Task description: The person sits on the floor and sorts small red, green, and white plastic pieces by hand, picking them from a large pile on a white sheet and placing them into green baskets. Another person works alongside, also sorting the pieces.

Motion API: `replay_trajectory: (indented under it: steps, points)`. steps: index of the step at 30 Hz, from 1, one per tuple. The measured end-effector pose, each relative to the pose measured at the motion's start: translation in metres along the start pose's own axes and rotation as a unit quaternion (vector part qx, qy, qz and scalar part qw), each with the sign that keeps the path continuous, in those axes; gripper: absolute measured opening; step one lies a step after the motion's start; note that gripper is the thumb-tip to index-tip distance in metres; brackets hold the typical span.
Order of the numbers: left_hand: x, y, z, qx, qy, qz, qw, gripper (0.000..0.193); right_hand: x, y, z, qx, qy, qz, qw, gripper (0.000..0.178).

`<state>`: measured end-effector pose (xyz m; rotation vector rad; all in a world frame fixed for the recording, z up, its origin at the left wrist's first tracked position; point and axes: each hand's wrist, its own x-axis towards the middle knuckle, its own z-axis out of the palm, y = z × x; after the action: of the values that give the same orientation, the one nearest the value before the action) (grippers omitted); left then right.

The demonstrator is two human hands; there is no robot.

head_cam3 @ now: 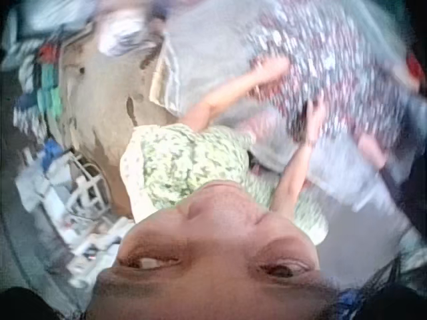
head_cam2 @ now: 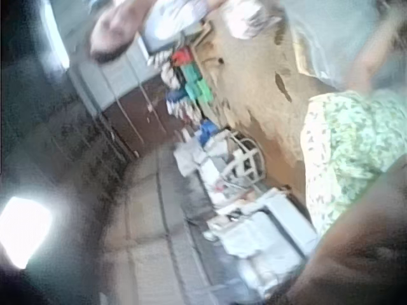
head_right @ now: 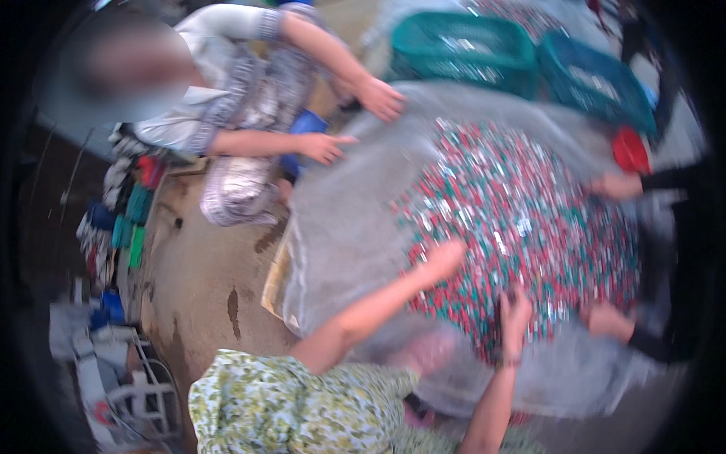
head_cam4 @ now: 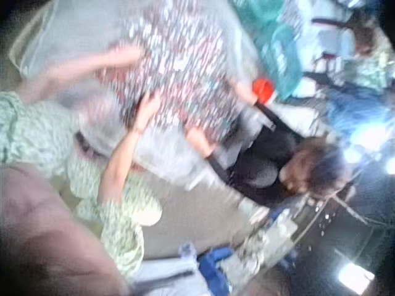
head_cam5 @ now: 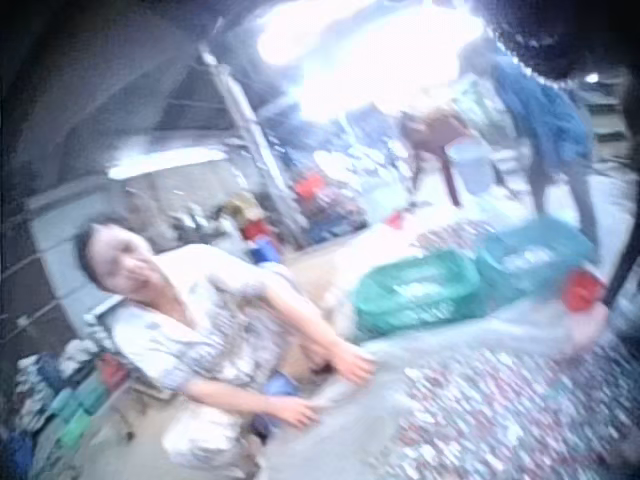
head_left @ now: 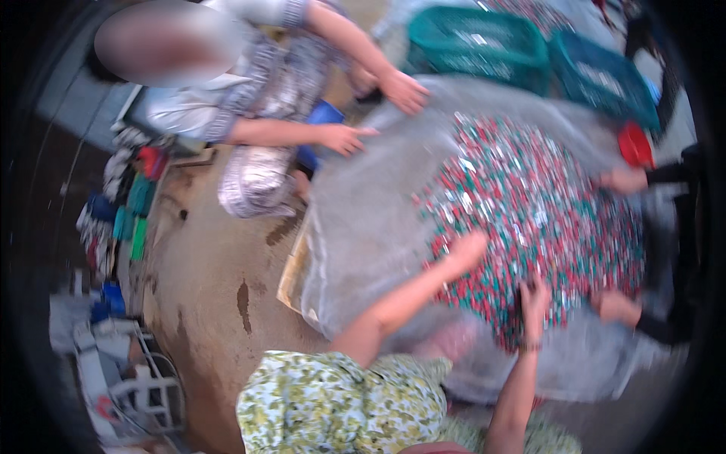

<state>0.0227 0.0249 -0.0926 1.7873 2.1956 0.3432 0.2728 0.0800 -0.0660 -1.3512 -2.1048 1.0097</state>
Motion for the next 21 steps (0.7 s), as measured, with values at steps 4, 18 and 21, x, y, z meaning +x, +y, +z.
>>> replay_trajectory:
  steps: [4,18,21]
  points:
    - [0.002,-0.013,-0.023,-0.184,0.027,-0.012,0.983,0.026,0.006,-0.014,-0.009,0.275,0.005,0.080,0.958,0.007]
    - [0.006,-0.007,-0.013,-0.404,0.004,0.014,0.915,0.028,-0.022,-0.051,-0.030,0.798,-0.102,0.184,0.565,0.044]
    - [0.002,0.004,-0.006,-0.215,0.020,0.040,0.976,0.026,-0.031,-0.057,-0.026,0.879,-0.103,0.174,0.432,0.044]
